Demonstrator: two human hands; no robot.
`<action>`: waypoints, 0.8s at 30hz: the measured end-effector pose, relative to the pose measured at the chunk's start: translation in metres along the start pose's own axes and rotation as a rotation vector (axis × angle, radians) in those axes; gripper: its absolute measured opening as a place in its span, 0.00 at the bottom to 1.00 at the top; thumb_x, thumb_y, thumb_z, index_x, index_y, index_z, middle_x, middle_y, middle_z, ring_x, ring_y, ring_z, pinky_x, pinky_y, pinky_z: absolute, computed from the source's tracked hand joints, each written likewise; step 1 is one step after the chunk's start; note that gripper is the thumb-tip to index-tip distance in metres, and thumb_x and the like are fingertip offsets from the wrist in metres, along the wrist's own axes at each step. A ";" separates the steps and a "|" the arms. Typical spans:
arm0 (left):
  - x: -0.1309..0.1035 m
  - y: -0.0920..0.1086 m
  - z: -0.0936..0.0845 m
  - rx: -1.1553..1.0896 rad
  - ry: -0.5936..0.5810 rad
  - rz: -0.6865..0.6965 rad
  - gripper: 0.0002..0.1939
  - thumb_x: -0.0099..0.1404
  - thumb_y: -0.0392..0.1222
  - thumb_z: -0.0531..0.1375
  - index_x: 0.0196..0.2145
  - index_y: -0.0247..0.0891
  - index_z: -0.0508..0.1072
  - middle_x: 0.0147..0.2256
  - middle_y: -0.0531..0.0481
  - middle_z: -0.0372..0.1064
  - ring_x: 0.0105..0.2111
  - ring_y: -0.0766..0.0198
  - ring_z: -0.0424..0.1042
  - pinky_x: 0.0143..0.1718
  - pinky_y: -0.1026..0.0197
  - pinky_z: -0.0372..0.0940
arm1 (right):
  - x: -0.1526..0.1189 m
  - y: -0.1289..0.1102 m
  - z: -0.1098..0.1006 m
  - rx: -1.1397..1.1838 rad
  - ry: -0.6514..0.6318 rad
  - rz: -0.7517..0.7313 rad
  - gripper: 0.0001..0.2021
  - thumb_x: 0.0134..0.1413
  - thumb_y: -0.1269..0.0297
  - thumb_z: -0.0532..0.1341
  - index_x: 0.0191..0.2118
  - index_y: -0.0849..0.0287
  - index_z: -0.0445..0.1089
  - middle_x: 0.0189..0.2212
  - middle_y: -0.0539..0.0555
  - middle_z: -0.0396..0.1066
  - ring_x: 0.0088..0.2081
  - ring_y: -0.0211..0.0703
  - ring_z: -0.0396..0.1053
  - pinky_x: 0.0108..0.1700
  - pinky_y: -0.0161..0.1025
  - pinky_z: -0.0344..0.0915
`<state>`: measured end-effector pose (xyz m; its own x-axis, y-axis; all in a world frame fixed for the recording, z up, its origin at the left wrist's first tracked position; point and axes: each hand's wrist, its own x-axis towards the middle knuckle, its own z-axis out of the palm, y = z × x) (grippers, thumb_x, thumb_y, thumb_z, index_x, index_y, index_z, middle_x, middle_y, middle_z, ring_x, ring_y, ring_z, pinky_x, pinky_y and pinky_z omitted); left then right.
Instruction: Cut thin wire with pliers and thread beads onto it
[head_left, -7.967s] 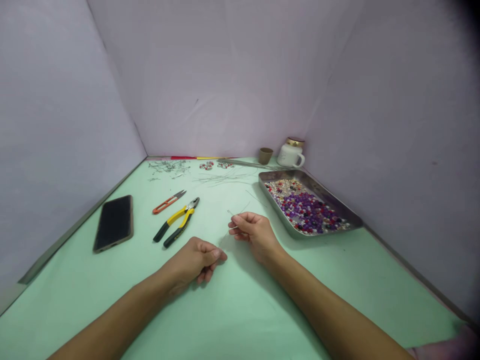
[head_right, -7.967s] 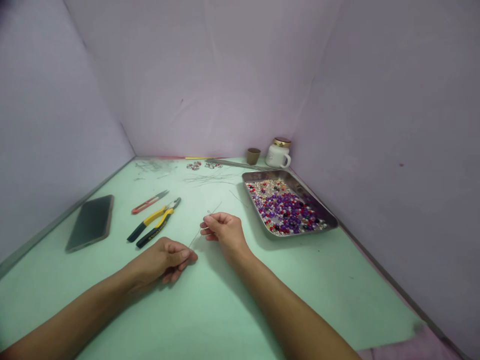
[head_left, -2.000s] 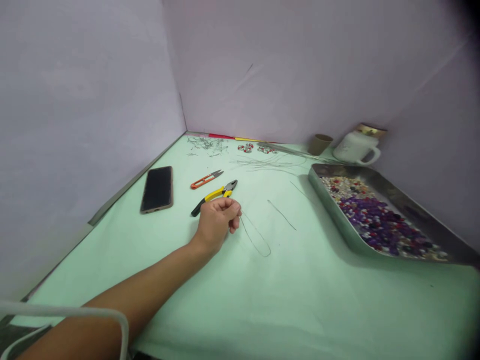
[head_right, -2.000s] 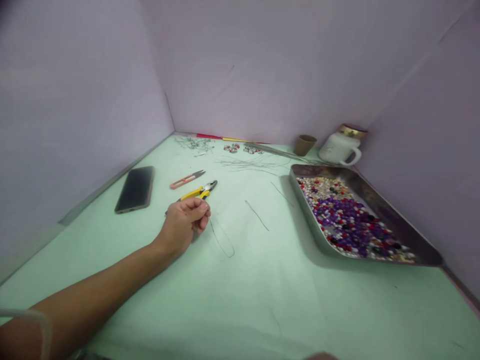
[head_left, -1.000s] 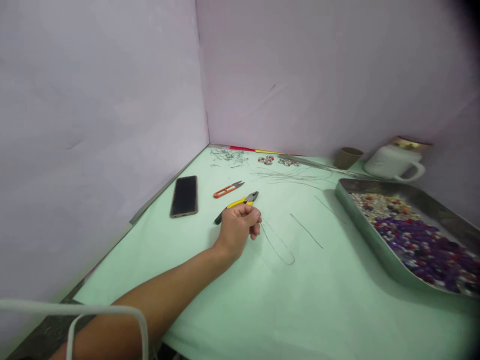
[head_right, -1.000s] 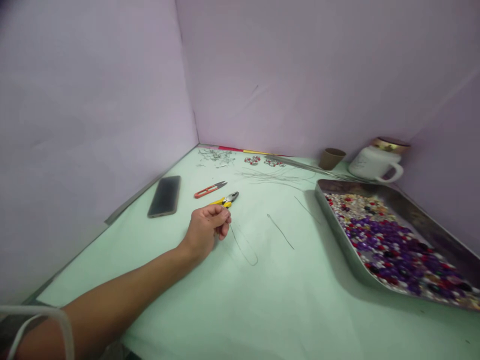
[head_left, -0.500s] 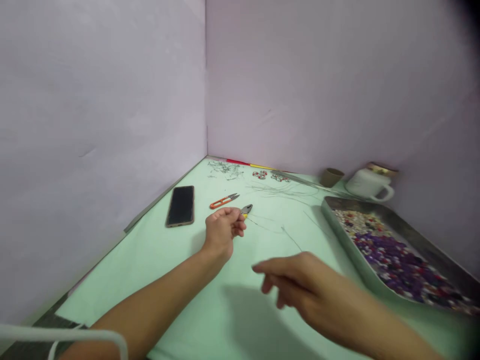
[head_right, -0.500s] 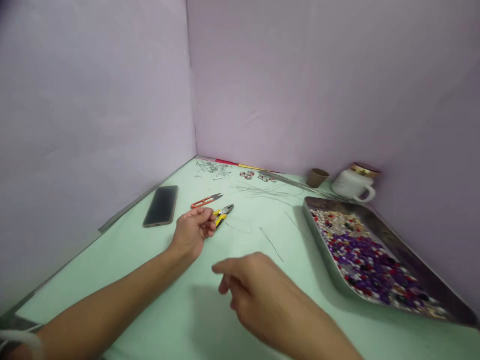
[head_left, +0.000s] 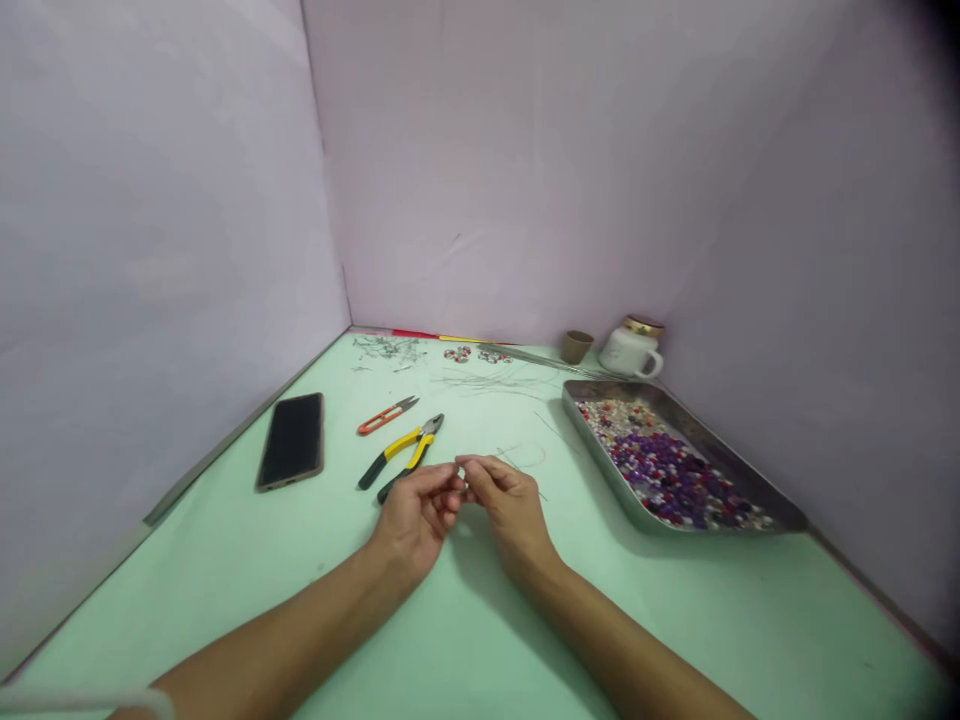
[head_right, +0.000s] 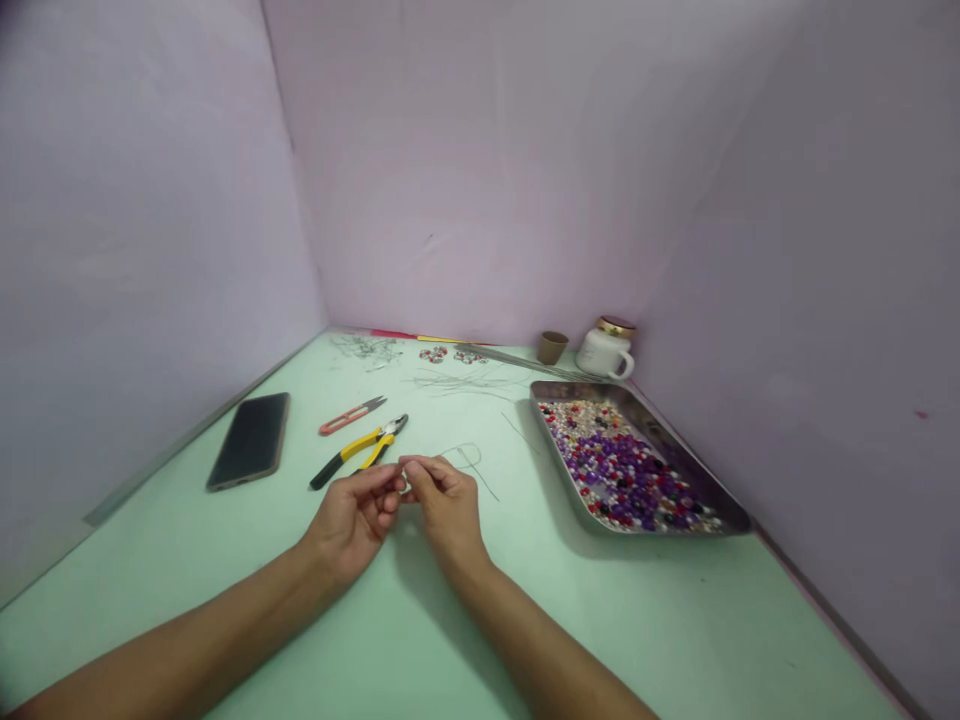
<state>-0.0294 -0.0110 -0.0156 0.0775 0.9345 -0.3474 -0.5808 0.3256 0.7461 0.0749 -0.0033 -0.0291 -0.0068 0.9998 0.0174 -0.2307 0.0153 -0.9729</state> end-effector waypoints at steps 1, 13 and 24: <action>-0.001 0.001 0.000 0.006 -0.026 -0.015 0.03 0.51 0.33 0.55 0.24 0.30 0.69 0.20 0.50 0.66 0.15 0.74 0.61 0.14 0.71 0.54 | 0.002 -0.001 -0.002 0.024 0.006 0.008 0.11 0.42 0.59 0.62 0.29 0.62 0.72 0.22 0.51 0.67 0.24 0.36 0.64 0.30 0.35 0.64; 0.011 0.025 -0.018 0.642 -0.132 0.089 0.09 0.46 0.42 0.62 0.21 0.31 0.72 0.17 0.53 0.62 0.16 0.72 0.58 0.15 0.69 0.50 | 0.016 -0.013 -0.024 -0.001 -0.106 0.225 0.10 0.33 0.61 0.65 0.21 0.64 0.70 0.12 0.45 0.58 0.15 0.30 0.54 0.21 0.33 0.61; 0.004 0.014 -0.011 0.801 -0.212 -0.014 0.04 0.44 0.35 0.59 0.16 0.33 0.68 0.11 0.57 0.56 0.12 0.74 0.52 0.14 0.68 0.48 | 0.014 -0.011 -0.024 -0.050 -0.182 0.172 0.10 0.37 0.60 0.64 0.25 0.63 0.71 0.19 0.48 0.66 0.20 0.31 0.59 0.20 0.29 0.54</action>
<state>-0.0458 -0.0048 -0.0127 0.2779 0.9109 -0.3051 0.1680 0.2666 0.9490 0.1001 0.0104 -0.0240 -0.2180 0.9694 -0.1128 -0.1622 -0.1499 -0.9753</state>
